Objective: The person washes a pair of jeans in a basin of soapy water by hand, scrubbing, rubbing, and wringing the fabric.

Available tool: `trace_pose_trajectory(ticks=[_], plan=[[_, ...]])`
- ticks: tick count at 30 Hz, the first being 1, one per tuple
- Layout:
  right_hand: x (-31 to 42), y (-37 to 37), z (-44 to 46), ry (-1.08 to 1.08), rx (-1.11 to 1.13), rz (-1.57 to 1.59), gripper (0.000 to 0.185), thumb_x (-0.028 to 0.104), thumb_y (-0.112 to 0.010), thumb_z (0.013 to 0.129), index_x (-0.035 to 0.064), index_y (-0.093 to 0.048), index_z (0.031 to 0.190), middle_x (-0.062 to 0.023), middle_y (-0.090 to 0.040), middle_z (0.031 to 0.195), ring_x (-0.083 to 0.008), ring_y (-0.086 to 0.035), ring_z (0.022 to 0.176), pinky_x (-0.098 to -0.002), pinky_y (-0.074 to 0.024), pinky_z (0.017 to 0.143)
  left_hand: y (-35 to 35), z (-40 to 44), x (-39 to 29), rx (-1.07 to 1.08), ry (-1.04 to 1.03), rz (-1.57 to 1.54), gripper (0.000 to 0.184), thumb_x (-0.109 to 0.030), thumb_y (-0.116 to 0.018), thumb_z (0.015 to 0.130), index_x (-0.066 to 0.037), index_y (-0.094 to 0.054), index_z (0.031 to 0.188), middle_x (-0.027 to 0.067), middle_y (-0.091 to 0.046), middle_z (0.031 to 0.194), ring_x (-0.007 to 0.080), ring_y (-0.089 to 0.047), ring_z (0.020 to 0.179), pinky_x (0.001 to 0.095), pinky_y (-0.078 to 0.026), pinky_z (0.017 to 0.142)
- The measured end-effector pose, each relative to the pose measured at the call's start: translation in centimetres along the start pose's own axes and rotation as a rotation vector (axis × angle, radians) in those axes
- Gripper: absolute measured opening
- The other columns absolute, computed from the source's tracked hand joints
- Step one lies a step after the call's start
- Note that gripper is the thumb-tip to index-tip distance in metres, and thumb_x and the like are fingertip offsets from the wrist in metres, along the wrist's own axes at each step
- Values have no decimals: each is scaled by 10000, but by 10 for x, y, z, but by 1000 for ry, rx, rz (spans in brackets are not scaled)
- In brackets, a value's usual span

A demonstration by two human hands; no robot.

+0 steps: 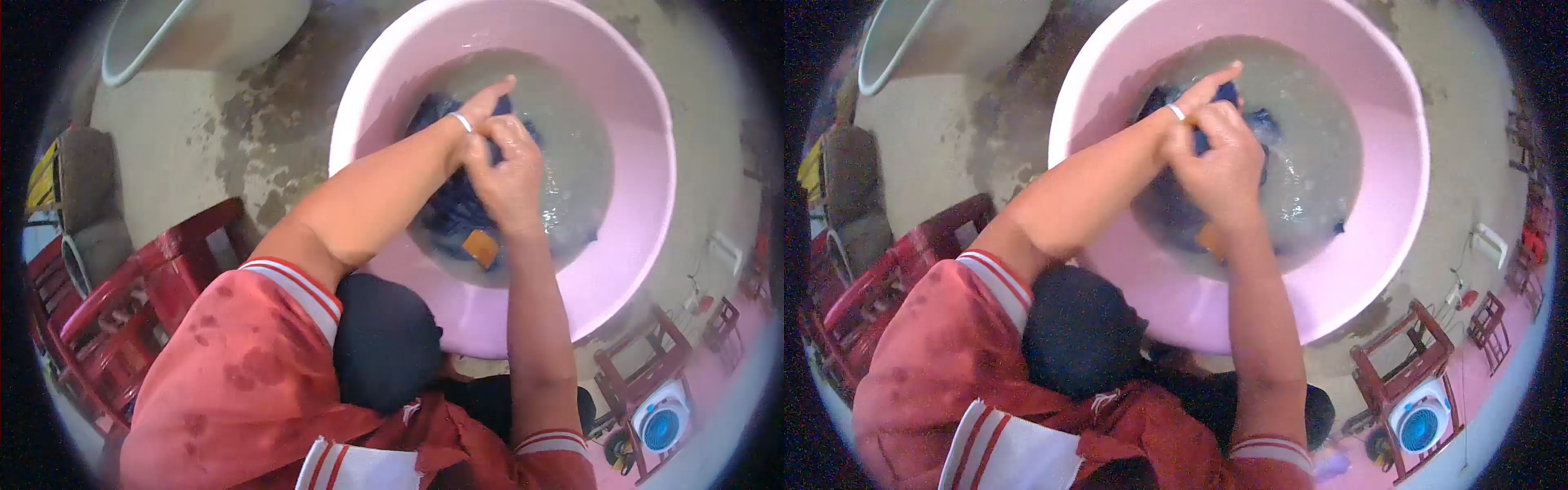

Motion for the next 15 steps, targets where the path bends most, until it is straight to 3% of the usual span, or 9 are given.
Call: trace_pose_trajectory(ticks=[1,3,5,6,7,9,11,13,15], plan=[[9,-11,1,82,-16,-131,69,51,-586,760,54,-636,712,-169,-619,757,-307,-615,675,-387,-481,627,6,19,7,162,50,-121,497,-545,-610,823,-51,-558,809,72,-575,785,192,-572,771,365,-467,707],[-38,-13,21,-111,-190,-193,200,153,-563,828,32,-624,681,-195,-610,684,-359,-599,622,-432,-456,575,-9,10,22,254,-766,119,362,-406,-550,897,-54,-600,826,95,-601,831,195,-569,791,350,-470,709],[-94,-3,36,-251,-156,-188,265,208,-532,857,7,-622,709,-216,-607,692,-379,-584,591,-445,-444,549,-22,24,29,-193,-632,340,263,-267,-475,932,-72,-650,913,113,-633,902,218,-577,771,372,-480,739],[-108,3,35,-261,-142,-170,293,231,-519,867,-2,-617,720,-223,-603,692,-388,-577,579,-447,-442,541,-30,3,23,-81,-415,146,280,-215,-447,922,-56,-659,1009,138,-642,991,224,-592,849,396,-484,760],[-100,4,29,-278,-132,-188,293,231,-519,867,-2,-617,720,-223,-603,692,-388,-577,579,-447,-442,541,0,46,24,-146,-786,714,265,-197,-473,900,-46,-661,1012,162,-648,951,224,-603,885,410,-484,748],[-48,-10,19,45,-261,-192,274,234,-530,859,13,-609,718,-236,-592,704,-393,-580,592,-452,-441,545,-9,3,1,-227,-949,1461,270,-228,-554,833,3,-682,888,190,-679,877,332,-672,855,386,-540,716],[-36,-14,13,25,-210,-184,234,222,-546,846,26,-609,735,-243,-581,710,-397,-586,620,-450,-444,558,-5,26,7,-24,-749,1351,272,-214,-542,840,1,-672,946,185,-680,941,279,-666,891,377,-522,751],[-79,4,10,69,-174,-388,232,213,-529,856,35,-616,736,-234,-598,745,-403,-590,651,-438,-449,555,-27,5,25,-126,-399,122,254,-191,-521,876,27,-642,928,123,-661,848,230,-639,779,384,-508,737],[-121,43,16,-26,-83,-542,307,273,-492,898,28,-646,794,-227,-623,788,-385,-616,715,-437,-460,617,-45,-2,30,47,-235,210,268,-225,-534,877,17,-641,917,112,-666,837,226,-636,757,378,-525,715]])
Point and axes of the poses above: each hand's wrist, its own z-axis towards the middle knuckle, its own y-axis out of the back of the hand, x = y × z, the point moved 2 cm from there along z, towards the middle knuckle
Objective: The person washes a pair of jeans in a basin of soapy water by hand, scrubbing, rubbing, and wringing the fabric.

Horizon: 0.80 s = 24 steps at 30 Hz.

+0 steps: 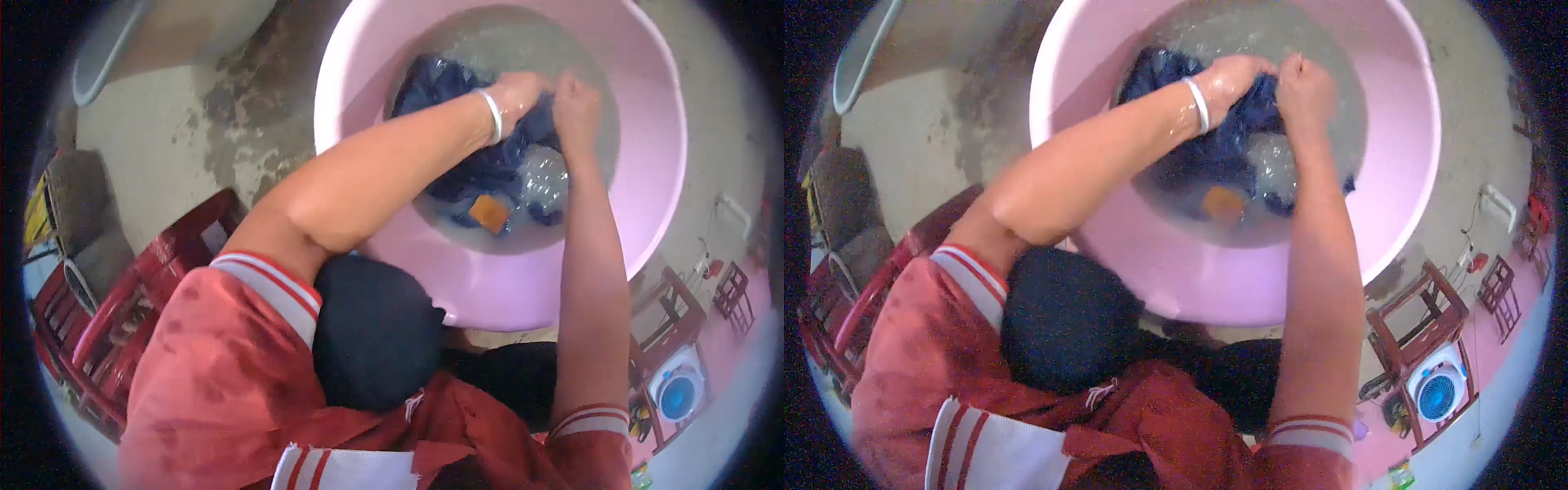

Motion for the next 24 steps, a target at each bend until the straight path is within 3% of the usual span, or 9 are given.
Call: trace_pose_trajectory(ticks=[4,6,9,12,14,16,19,22,24], plan=[[-23,25,-4,-464,520,838,522,475,-481,932,37,-577,1197,-141,-661,1028,-304,-599,1011,-382,-411,936,8,10,-29,124,63,-171,336,-328,-556,893,-2,-630,922,136,-663,823,229,-636,734,389,-532,728],[-18,35,-5,-279,507,365,643,596,-520,865,3,-645,1080,-150,-666,1006,-262,-606,945,-358,-442,886,12,10,-61,209,123,-354,416,-415,-583,887,-8,-587,975,150,-660,888,248,-638,800,398,-523,796],[-57,31,23,-537,490,557,570,474,-615,822,-44,-636,1059,-164,-658,958,-243,-609,931,-347,-445,869,12,29,-90,202,-45,-193,601,-450,-691,791,16,-524,1132,168,-627,1040,298,-608,980,428,-476,909],[-119,8,28,-667,301,444,432,312,-577,827,-58,-629,1045,-204,-661,932,-301,-632,909,-365,-469,845,28,64,-59,-28,-459,1063,1210,-603,-792,527,40,-272,1410,277,-403,1351,376,-378,1297,442,-301,1085],[-140,-38,-2,-268,-19,-280,361,244,-521,852,-73,-634,982,-240,-664,886,-371,-648,835,-412,-501,804,14,35,-14,-70,-418,1668,951,-404,-737,698,-121,-243,1460,210,-378,1394,391,-371,1294,460,-296,1082],[-196,-157,-65,-343,1,-46,301,191,-558,816,-45,-646,981,-243,-653,976,-335,-637,892,-396,-500,827,47,63,12,-15,-669,1100,539,-102,-574,790,-114,-485,1322,238,-547,1230,380,-527,1136,408,-412,970],[-102,-57,-28,-399,770,-267,264,97,-468,831,-63,-655,926,-271,-636,1015,-374,-592,1033,-437,-446,926,109,97,8,-276,116,-244,267,-62,-520,749,4,-624,986,160,-626,910,268,-610,828,415,-499,788],[-116,-48,-11,-874,186,590,280,44,-436,813,-12,-673,949,-205,-647,1054,-282,-585,1065,-377,-435,942,112,96,-2,-96,41,-397,168,-115,-517,755,-13,-602,859,137,-621,876,296,-609,808,459,-518,780],[-51,-27,12,-492,180,807,306,42,-429,772,1,-673,951,-148,-653,1064,-241,-584,1051,-350,-426,944,76,70,-20,95,15,-411,229,-222,-570,781,-31,-607,902,116,-633,924,283,-617,813,465,-515,780]])
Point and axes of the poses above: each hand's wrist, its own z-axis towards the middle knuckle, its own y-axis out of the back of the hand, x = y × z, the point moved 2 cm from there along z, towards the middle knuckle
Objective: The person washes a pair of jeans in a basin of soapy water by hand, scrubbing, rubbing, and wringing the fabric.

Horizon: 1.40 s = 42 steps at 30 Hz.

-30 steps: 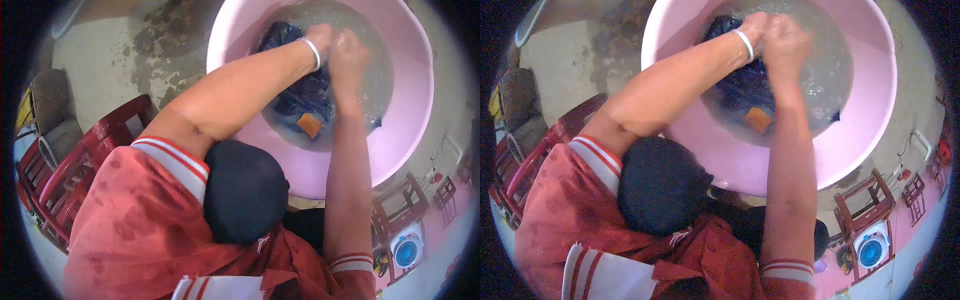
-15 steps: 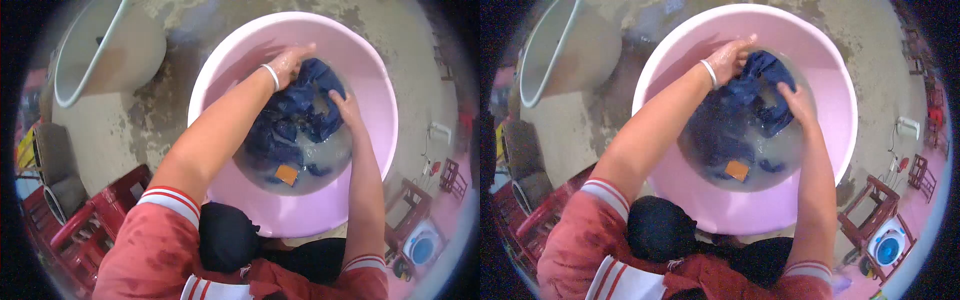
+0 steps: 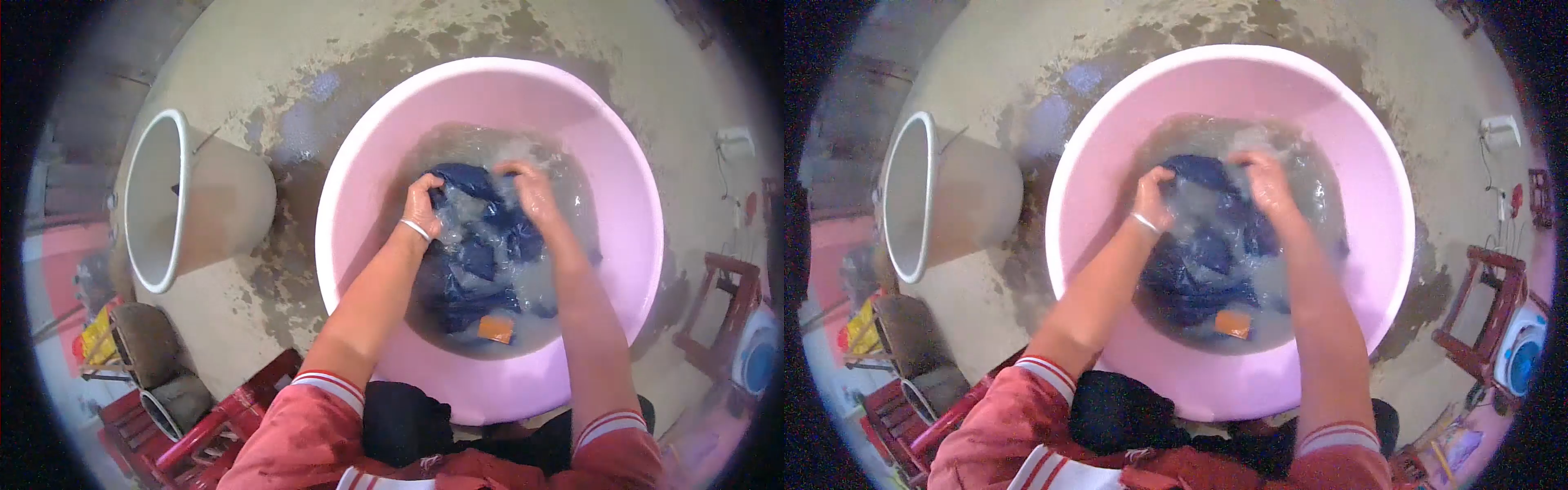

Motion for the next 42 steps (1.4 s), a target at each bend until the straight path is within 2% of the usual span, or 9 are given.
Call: trace_pose_trajectory(ticks=[7,11,15,19,22,24,26,36,42], plan=[[116,-102,-93,630,-156,-216,63,81,-535,666,72,-588,698,-107,-587,713,-322,-569,679,-413,-482,612,-24,4,19,330,18,-76,280,-332,-547,877,-92,-597,1011,75,-618,995,232,-586,899,410,-487,824],[88,-81,-57,450,-318,-394,133,204,-559,720,76,-590,699,-143,-610,721,-338,-611,723,-451,-482,595,-35,-10,53,880,-39,-196,232,-246,-443,938,-92,-602,1007,67,-614,1006,212,-563,900,355,-486,762],[32,-21,-6,-37,-294,-631,305,332,-498,829,69,-645,878,-179,-638,948,-379,-615,874,-494,-488,725,-72,-44,57,-112,33,253,359,-264,-347,974,-50,-569,1158,90,-618,1147,239,-574,1057,397,-426,956],[-25,32,10,68,-325,-1014,408,378,-457,891,77,-611,1119,-196,-560,1202,-376,-566,1052,-498,-457,886,-57,-33,6,154,14,92,483,-403,-374,968,-10,-552,1186,152,-616,1133,297,-569,1070,433,-402,1007],[-7,2,-13,231,65,-991,467,415,-426,918,92,-562,1227,-204,-515,1255,-363,-523,1133,-471,-432,943,-19,-15,4,-287,-361,1023,539,-412,-563,905,-13,-484,1258,127,-572,1185,258,-565,1041,429,-436,935],[-27,3,-13,442,79,-772,425,372,-458,910,73,-592,1182,-212,-574,1173,-373,-556,1091,-475,-446,920,2,-4,14,-161,-164,750,590,-293,-686,833,-29,-437,1298,101,-569,1215,242,-569,1060,406,-440,946],[-54,6,1,-185,78,-703,381,308,-490,879,57,-617,1136,-216,-626,1059,-380,-589,1033,-459,-464,898,-21,-30,21,-198,-118,623,563,-368,-661,848,-4,-488,1241,107,-590,1161,260,-588,1019,437,-457,927],[90,-89,-83,348,-168,-322,192,231,-598,759,59,-579,676,-137,-565,662,-355,-590,665,-446,-474,595,-17,-6,14,68,-7,188,422,-534,-560,852,-123,-611,937,46,-611,833,199,-580,755,361,-501,680],[82,-76,-38,237,-318,-392,247,347,-606,760,112,-681,742,-155,-656,762,-350,-645,740,-465,-507,685,-5,18,32,532,-563,488,262,-348,-473,912,-125,-610,903,38,-623,809,191,-599,740,362,-498,684]])
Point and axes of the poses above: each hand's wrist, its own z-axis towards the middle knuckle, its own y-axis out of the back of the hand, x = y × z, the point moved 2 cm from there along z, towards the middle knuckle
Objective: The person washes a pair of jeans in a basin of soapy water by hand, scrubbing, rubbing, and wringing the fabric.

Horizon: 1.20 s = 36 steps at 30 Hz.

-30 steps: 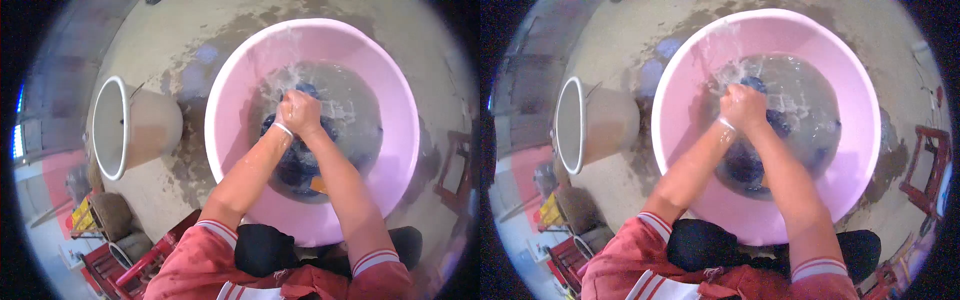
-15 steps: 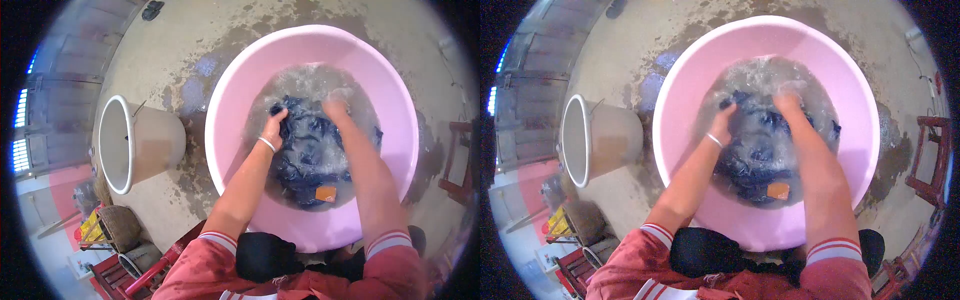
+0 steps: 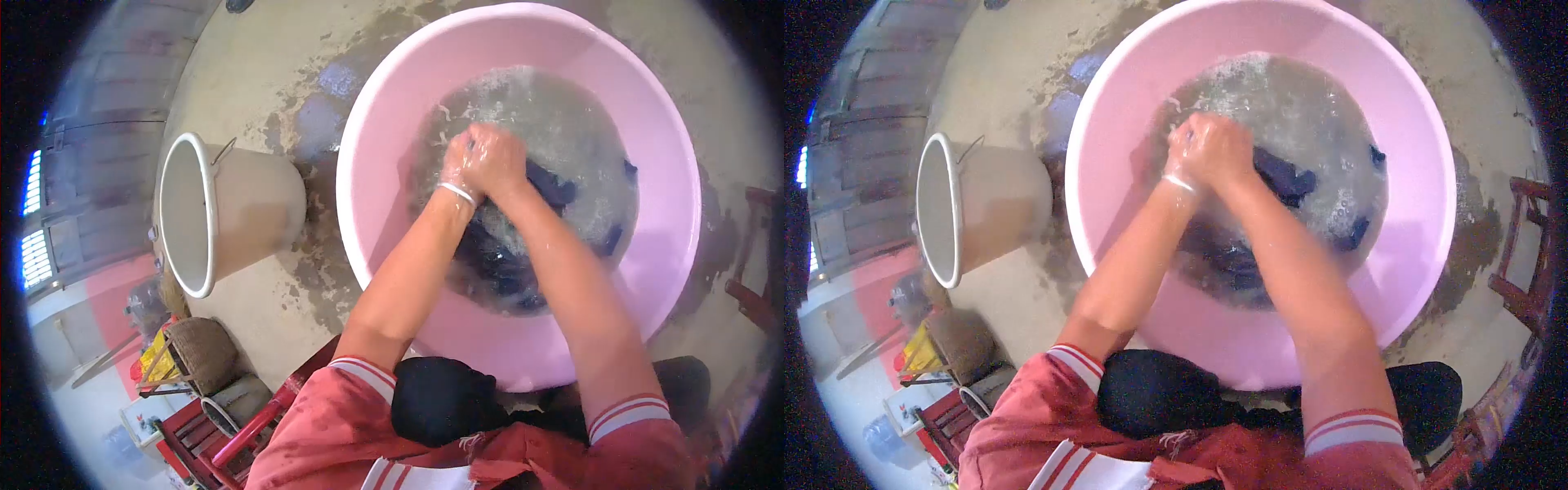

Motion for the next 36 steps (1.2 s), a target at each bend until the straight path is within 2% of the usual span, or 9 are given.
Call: trace_pose_trajectory(ticks=[2,6,10,13,18,29,30,32,36], plan=[[-35,10,34,-255,13,-55,330,408,-552,806,124,-718,815,-182,-669,829,-352,-654,775,-462,-510,731,-65,-8,-48,-655,657,-232,282,-333,-459,918,-93,-606,920,56,-644,848,207,-628,806,391,-516,755],[-117,35,68,-127,16,-360,433,450,-490,863,91,-691,997,-215,-651,998,-361,-629,927,-450,-472,863,-48,11,-75,-291,600,-473,411,-328,-512,921,-5,-522,1174,150,-607,1081,275,-588,1052,434,-508,851],[-101,30,32,228,365,-447,461,384,-455,910,24,-591,1162,-224,-588,1178,-364,-564,1083,-435,-427,944,-10,-11,-30,-196,356,1226,855,-197,-693,730,16,-209,1401,201,-494,1283,326,-510,1180,403,-415,974],[-176,10,51,-418,481,-370,391,277,-457,904,15,-582,1165,-228,-603,1133,-373,-571,1052,-432,-438,926,6,-11,-35,-387,528,662,708,-85,-625,699,35,-344,1337,176,-566,1153,310,-571,1029,417,-449,920],[-61,19,-7,-68,417,70,244,211,-505,794,21,-610,906,-195,-634,945,-394,-600,875,-454,-485,792,-24,1,-63,-630,470,-456,313,-326,-638,820,-65,-605,989,122,-630,909,265,-623,802,396,-522,672],[-7,-8,6,-247,81,-50,345,377,-528,826,75,-685,886,-189,-660,905,-389,-621,873,-472,-493,727,-24,-6,-38,-423,533,-279,228,-355,-499,889,-150,-594,853,46,-640,796,203,-620,696,366,-508,642],[-32,-2,26,-319,80,-71,372,399,-499,834,94,-701,897,-187,-666,914,-390,-631,858,-471,-497,745,-32,-17,-25,-218,14,377,283,-374,-472,906,-135,-623,925,54,-669,890,212,-647,780,370,-525,702],[-86,10,57,-345,159,-242,456,436,-427,858,90,-713,939,-202,-663,975,-397,-623,919,-480,-485,812,-74,-13,-48,-475,651,-318,340,-369,-462,919,-118,-621,1085,86,-655,1063,234,-616,983,444,-474,903],[-152,22,64,-251,-81,-298,556,533,-432,883,76,-600,1151,-191,-643,1023,-388,-602,975,-494,-448,887,-34,-4,-71,-578,653,-343,444,-400,-511,902,-15,-606,1102,143,-640,1079,303,-622,957,473,-495,864]])
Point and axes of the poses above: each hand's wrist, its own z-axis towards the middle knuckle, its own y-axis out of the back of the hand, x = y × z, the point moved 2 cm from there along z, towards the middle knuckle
